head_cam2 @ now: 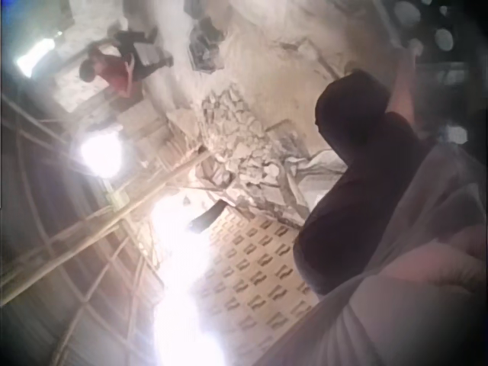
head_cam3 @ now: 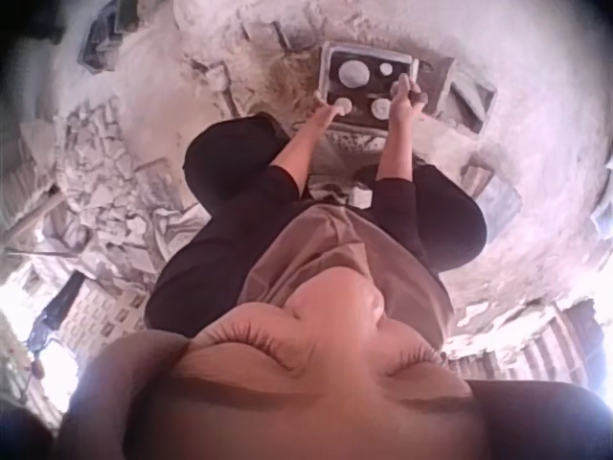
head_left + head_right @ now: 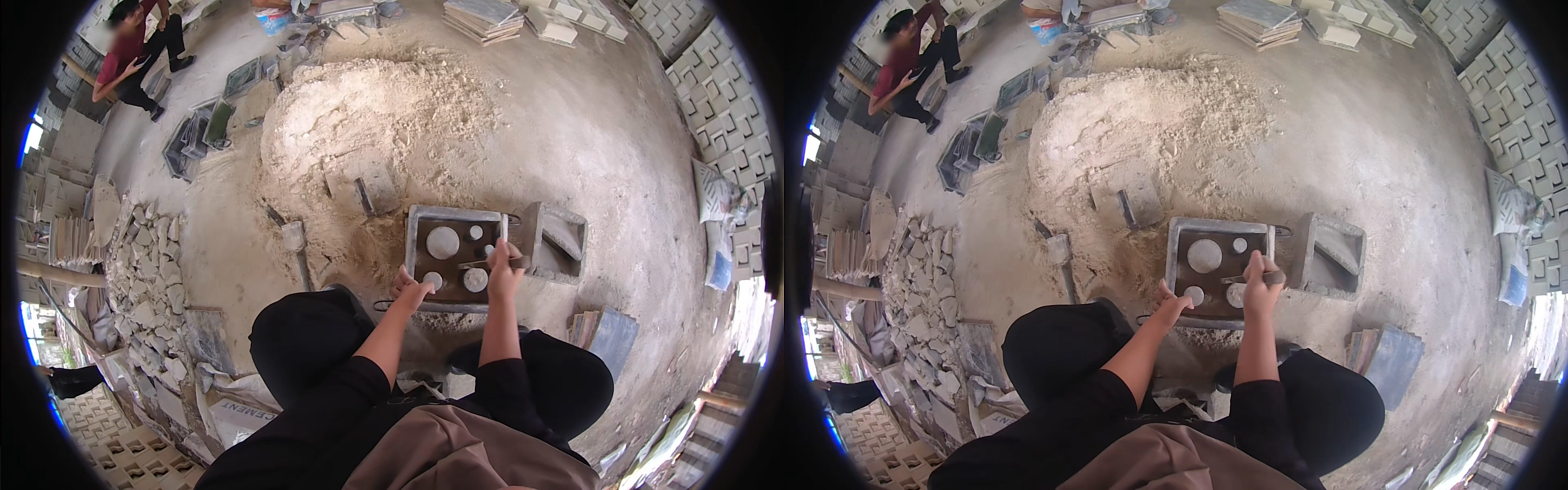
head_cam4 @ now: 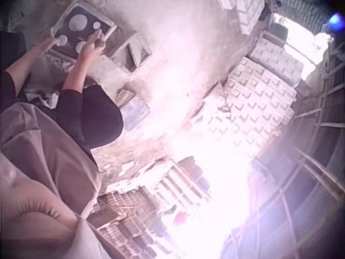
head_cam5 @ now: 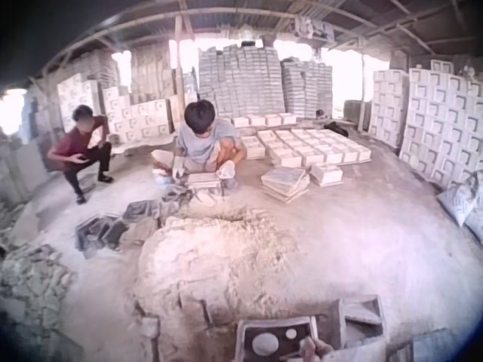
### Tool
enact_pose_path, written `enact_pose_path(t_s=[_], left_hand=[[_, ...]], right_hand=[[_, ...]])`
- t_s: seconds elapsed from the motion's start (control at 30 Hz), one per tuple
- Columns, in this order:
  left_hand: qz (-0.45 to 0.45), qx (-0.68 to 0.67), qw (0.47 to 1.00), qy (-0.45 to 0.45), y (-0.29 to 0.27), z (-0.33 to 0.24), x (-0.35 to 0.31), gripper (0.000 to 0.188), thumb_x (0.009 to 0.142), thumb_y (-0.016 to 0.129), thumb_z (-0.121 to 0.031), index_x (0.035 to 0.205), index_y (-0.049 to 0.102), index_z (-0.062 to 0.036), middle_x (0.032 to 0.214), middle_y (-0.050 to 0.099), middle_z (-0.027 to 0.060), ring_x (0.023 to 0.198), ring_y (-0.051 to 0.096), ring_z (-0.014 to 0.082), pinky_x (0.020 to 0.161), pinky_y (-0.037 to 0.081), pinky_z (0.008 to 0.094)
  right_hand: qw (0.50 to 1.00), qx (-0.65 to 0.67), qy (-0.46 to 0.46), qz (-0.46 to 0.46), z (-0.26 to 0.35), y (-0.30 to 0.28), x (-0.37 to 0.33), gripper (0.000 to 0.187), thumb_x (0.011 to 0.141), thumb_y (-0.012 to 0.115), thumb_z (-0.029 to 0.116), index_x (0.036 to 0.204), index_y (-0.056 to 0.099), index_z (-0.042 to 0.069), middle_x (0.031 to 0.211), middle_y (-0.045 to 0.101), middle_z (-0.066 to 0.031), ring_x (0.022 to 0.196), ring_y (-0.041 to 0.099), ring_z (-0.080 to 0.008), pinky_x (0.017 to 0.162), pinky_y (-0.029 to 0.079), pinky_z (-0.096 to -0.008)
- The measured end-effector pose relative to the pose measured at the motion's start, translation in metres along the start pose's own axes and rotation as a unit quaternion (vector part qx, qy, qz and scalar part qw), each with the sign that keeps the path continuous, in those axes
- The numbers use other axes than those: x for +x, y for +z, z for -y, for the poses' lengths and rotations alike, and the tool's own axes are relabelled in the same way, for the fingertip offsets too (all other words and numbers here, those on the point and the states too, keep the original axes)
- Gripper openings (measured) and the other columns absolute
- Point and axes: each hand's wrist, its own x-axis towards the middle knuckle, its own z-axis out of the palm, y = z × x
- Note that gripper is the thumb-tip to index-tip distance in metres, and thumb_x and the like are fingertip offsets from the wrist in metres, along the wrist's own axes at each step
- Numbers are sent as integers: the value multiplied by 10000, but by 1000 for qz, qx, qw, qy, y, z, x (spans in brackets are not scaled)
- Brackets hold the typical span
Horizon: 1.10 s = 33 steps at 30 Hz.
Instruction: The person uses a small tool to scrape and clean the edges and interior holes of a square construction mold on the ground.
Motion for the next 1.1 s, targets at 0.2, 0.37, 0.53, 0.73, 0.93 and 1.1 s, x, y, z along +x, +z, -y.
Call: enact_pose_path(t_s=[0.2, 0.37, 0.53, 0.73, 0.93, 1.1], left_hand=[[-30, 6, 1000, 3, -2, 8, 6, 1051, 530, 632, -288, 1344, -5, -98, 1345, 97, 179, 1226, 68, 408, 1004, 104, 473], [-12, 0, 1000, -9, 4, -4, 1, 1031, 542, 608, -283, 1347, -8, -94, 1345, 91, 180, 1229, 65, 416, 990, 156, 490], [-29, -19, 999, 23, -4, 1, 5, 1006, 559, 597, -292, 1346, 6, -83, 1359, 64, 184, 1235, 41, 420, 990, 135, 502], [-14, -48, 999, 4, 1, -8, -10, 958, 584, 592, -315, 1345, 55, -92, 1350, 91, 179, 1218, 78, 418, 990, 124, 502], [-29, -41, 999, 11, -3, 4, -2, 942, 606, 588, -299, 1346, 38, -107, 1340, 114, 170, 1204, 106, 405, 989, 127, 495], [-7, -42, 999, 26, -4, -3, -7, 927, 626, 579, -313, 1347, 37, -99, 1343, 108, 165, 1208, 94, 388, 997, 113, 483]], right_hand=[[998, -2, -43, 36, 4, 8, -7, 381, 850, 501, 155, 498, 379, 74, 462, 354, 35, 419, 286, -47, 401, 200, -224], [994, -58, -49, 74, -3, 9, -10, 369, 853, 472, 101, 506, 353, 63, 465, 338, 31, 426, 274, -49, 405, 198, -240], [988, -42, -48, 141, -1, 7, -12, 382, 838, 475, 96, 483, 340, 53, 463, 344, 10, 423, 301, -61, 399, 212, -241], [959, -121, -78, 246, -10, 15, -11, 354, 815, 472, 137, 490, 370, 39, 477, 348, 7, 442, 312, -62, 405, 217, -247], [946, -115, -58, 299, 25, 21, -20, 354, 806, 463, 120, 474, 376, 33, 432, 358, 17, 405, 317, -55, 372, 205, -251], [973, -55, 7, 225, -12, 6, -30, 316, 748, 501, 78, 466, 370, 21, 424, 346, 15, 394, 287, -51, 370, 198, -256]])
